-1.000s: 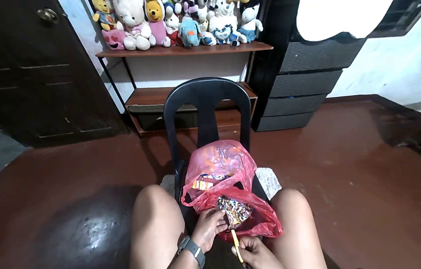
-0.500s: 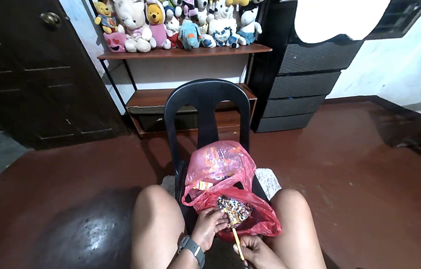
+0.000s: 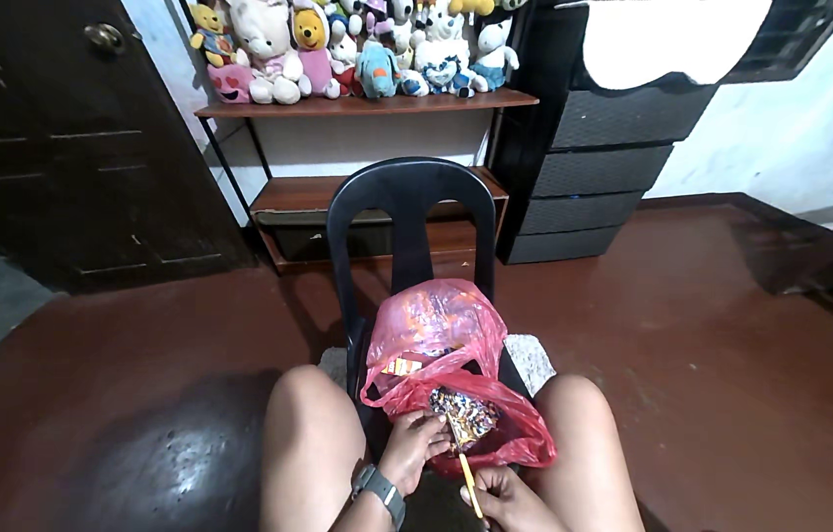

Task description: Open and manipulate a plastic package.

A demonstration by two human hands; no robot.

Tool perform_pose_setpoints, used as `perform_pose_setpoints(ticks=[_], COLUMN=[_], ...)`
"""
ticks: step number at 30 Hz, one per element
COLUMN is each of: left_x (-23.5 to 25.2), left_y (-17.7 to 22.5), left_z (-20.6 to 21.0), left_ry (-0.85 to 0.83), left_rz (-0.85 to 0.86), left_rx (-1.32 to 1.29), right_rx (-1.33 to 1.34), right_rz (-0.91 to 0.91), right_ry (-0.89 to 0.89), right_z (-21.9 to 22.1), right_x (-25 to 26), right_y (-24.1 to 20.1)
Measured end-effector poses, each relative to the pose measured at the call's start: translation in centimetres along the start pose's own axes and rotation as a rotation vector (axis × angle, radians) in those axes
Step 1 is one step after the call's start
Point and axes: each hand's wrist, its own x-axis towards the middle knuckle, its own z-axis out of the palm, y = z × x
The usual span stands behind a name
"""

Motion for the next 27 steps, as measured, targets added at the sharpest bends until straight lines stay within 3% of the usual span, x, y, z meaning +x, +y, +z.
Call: perform_pose_setpoints(ticks=[27], left_x=[0.21], left_y=[0.22], left_z=[0.03], left_ry=[-0.02], left_rz=[-0.016], left_rx=[-0.003], right_rx=[0.041], right_rz=[-0.013], right_ry=[-0.015], right_z=[-0.04], right_x=[0.2], right_y=[0.29])
